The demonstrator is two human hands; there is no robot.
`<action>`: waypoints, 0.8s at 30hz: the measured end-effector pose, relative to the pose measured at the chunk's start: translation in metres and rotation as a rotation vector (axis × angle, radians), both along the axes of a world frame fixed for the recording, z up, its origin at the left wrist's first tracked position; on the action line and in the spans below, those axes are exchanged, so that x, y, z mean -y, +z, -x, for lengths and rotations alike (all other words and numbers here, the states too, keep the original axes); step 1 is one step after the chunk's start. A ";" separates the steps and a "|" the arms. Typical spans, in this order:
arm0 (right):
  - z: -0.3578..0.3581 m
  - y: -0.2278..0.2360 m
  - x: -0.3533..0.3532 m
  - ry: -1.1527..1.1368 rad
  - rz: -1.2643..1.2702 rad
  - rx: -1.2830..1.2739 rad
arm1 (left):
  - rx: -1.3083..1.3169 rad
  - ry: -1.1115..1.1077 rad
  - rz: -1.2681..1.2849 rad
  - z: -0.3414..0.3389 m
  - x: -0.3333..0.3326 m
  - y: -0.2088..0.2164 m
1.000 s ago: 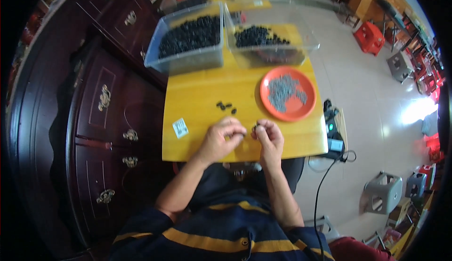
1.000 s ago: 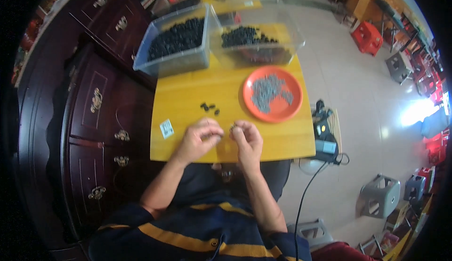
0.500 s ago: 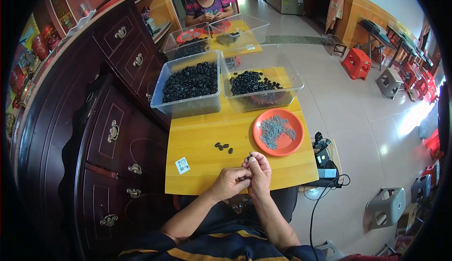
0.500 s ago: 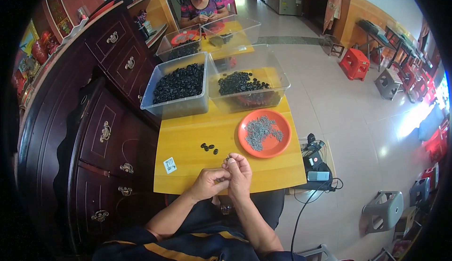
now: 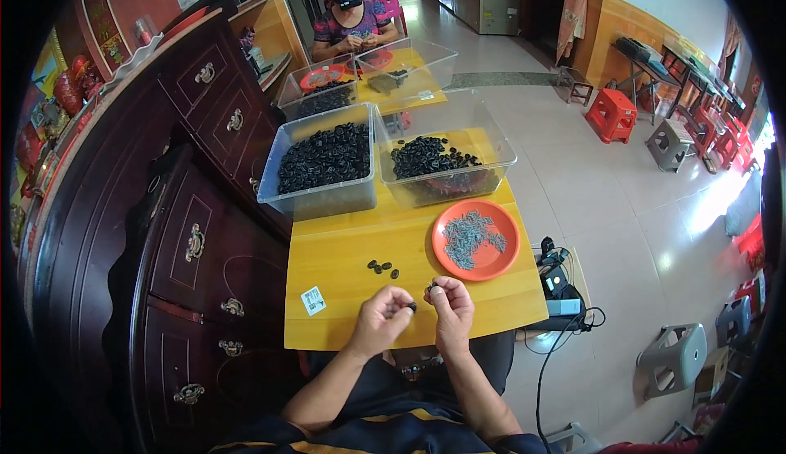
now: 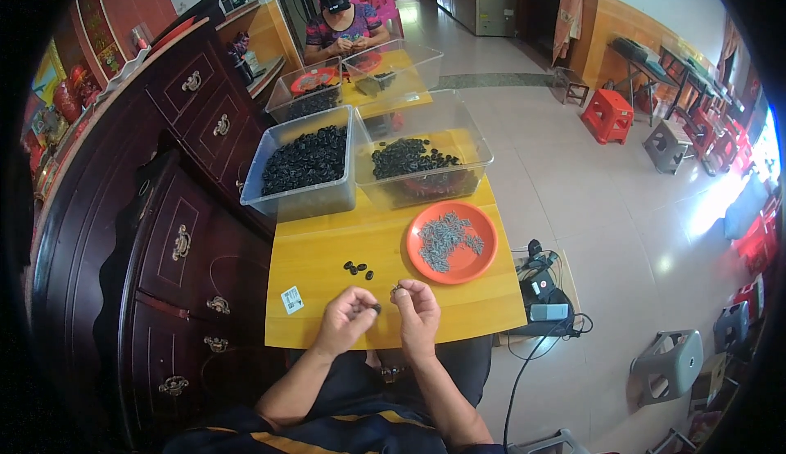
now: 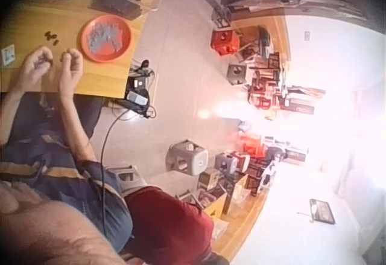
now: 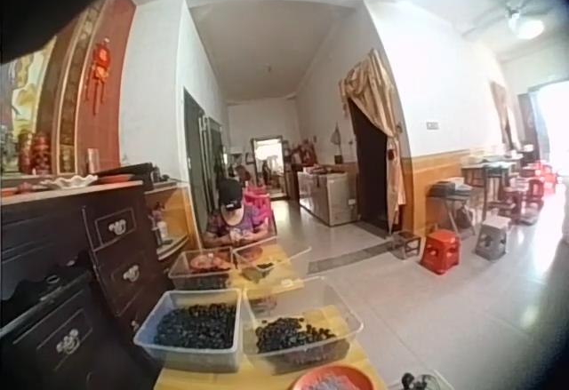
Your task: The person assembles small plastic electrical connector components by hand, inserting metal terminals into plastic housings.
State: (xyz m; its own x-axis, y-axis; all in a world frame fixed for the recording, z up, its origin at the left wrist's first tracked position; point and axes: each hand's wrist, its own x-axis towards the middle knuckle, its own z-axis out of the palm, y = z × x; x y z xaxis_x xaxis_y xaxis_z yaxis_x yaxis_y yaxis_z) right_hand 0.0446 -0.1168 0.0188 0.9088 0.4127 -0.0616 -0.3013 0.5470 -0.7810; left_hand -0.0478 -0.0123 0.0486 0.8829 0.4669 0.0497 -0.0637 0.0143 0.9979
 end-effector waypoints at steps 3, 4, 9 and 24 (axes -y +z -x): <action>0.005 -0.006 0.008 0.049 0.100 0.113 | -0.006 0.051 -0.030 0.007 -0.017 0.001; 0.005 -0.009 0.009 0.081 0.135 0.145 | 0.013 0.038 -0.051 0.006 -0.023 0.002; 0.003 -0.018 0.005 0.107 0.315 0.288 | 0.035 0.045 -0.036 -0.009 -0.029 0.011; 0.009 -0.009 0.004 0.133 0.330 0.286 | 0.007 -0.012 -0.070 -0.005 -0.026 0.003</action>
State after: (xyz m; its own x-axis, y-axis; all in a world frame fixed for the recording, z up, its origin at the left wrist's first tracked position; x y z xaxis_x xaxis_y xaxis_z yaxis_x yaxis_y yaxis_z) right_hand 0.0351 -0.1209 0.0094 0.8487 0.5276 0.0361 -0.0990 0.2256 -0.9692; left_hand -0.0431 0.0135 0.0517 0.8881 0.4511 0.0879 -0.0706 -0.0551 0.9960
